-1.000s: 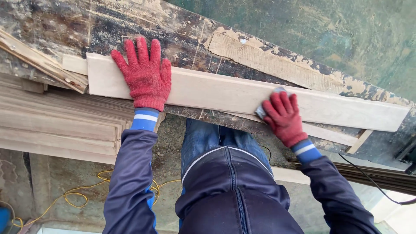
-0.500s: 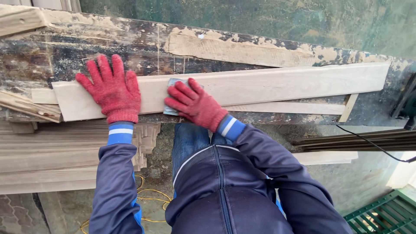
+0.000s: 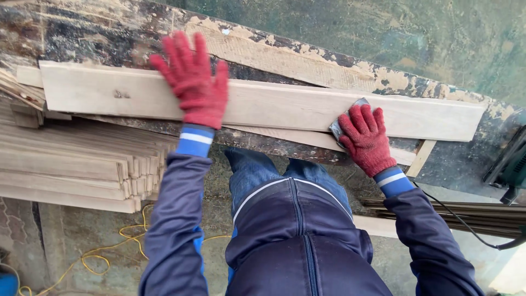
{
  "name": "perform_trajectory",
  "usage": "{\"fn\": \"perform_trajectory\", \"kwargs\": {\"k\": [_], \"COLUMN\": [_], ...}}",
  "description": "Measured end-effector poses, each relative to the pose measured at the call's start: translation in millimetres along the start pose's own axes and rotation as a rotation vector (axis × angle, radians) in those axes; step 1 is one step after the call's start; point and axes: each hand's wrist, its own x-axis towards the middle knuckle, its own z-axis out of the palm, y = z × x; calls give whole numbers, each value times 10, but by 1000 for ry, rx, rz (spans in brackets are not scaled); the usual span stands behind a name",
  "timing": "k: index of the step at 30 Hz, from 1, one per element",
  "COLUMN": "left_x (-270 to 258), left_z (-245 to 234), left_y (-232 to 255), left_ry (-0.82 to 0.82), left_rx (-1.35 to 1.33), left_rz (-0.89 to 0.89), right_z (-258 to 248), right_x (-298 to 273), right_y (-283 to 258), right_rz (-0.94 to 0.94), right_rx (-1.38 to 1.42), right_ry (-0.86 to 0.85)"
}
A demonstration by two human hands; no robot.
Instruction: The person is manually sanding a wooden plank using a sanding block.
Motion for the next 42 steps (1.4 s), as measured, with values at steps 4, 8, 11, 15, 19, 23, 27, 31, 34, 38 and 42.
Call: {"fn": "perform_trajectory", "kwargs": {"k": [4, 8, 11, 15, 19, 23, 27, 31, 34, 38, 42], "left_x": [-105, -136, -109, -79, -104, -103, -113, -103, -88, -50, -81], "left_z": [332, 256, 211, 264, 262, 251, 208, 234, 281, 395, 380], "left_y": [444, 448, 456, 423, 413, 423, 449, 438, 424, 391, 375], "left_ry": [436, 391, 390, 403, 434, 408, 387, 393, 441, 518, 434], "left_rx": [-217, -211, -221, -225, -237, -229, -213, -218, -192, -150, -212], "left_rz": [201, 202, 209, 225, 237, 233, 226, 238, 258, 294, 304], "right_z": [-86, 229, 349, 482, 329, 15, -188, 232, 409, 384, 183], "right_x": [67, 260, 742, 1330, 1168, 441, -139, -42, 379, 739, 142], "right_y": [92, -67, -630, -1446, -1094, -103, 624, 352, -197, -530, 223], "right_rz": [-65, -92, -151, -220, -250, -162, -36, -33, -155, -204, -155], "right_rx": [-8, -36, 14, 161, 250, 121, 27, -12, -21, 68, 82], "right_ry": [-41, -40, -17, 11, 37, -63, -98, -77, 27, 137, -10]}}
